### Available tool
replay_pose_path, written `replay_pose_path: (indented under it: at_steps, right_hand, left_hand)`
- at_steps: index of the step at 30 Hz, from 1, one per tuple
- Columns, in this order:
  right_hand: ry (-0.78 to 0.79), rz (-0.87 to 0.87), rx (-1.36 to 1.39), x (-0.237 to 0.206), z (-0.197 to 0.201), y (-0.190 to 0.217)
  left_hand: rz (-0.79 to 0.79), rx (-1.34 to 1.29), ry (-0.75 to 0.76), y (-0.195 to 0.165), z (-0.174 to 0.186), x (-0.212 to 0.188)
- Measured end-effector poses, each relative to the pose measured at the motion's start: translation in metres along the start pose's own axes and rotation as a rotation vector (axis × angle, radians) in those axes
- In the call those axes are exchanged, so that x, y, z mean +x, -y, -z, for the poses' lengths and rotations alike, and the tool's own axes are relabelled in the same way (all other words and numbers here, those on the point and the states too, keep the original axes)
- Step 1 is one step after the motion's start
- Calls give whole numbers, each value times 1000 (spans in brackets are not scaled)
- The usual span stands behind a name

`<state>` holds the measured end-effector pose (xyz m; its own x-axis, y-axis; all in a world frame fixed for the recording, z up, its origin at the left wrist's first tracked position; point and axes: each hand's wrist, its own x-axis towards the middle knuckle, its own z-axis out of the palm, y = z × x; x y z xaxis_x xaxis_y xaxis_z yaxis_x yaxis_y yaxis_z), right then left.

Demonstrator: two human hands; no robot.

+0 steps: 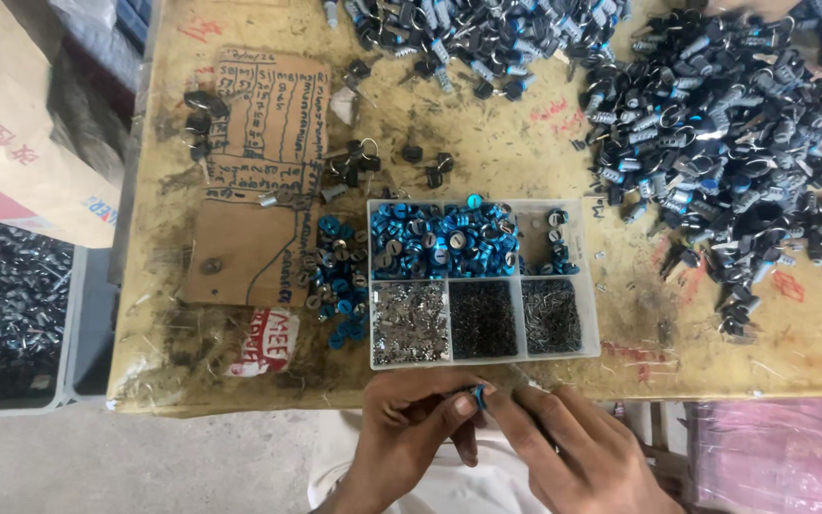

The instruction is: The person assembles keyrings by hand, inserting small metal pins into blue plastic caps and attaching them to metal keyrings. The person repeatedly picks components from a compartmentalized tray, assembles each unit, and places the finished keyrings on the table.

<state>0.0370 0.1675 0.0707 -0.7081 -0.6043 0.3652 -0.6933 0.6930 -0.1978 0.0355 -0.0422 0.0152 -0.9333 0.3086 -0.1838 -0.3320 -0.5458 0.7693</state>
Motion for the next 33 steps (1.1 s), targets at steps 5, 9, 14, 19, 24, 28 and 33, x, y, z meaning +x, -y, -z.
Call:
replay_pose_path:
  at_steps: [5, 9, 14, 19, 24, 28, 33]
  right_hand:
    - [-36, -37, -9, 5, -11, 8]
    - [-108, -2, 9, 13, -16, 3]
    - [-196, -184, -49, 21, -28, 6]
    - [-239, -188, -18, 20, -37, 5]
    - [-295, -58, -21, 27, -36, -3]
    - [-107, 1, 26, 25, -24, -12]
    - [60, -42, 18, 23, -17, -17]
  left_hand:
    - [-24, -28, -54, 6, 8, 3]
    - [22, -40, -142, 11, 7, 8]
    - [33, 24, -234, 13, 1, 22]
    - [-48, 30, -282, 21, -11, 21]
    - [-5, 78, -294, 16, -8, 25]
    - [50, 67, -254, 7, -3, 25]
    - [55, 111, -259, 9, -8, 28]
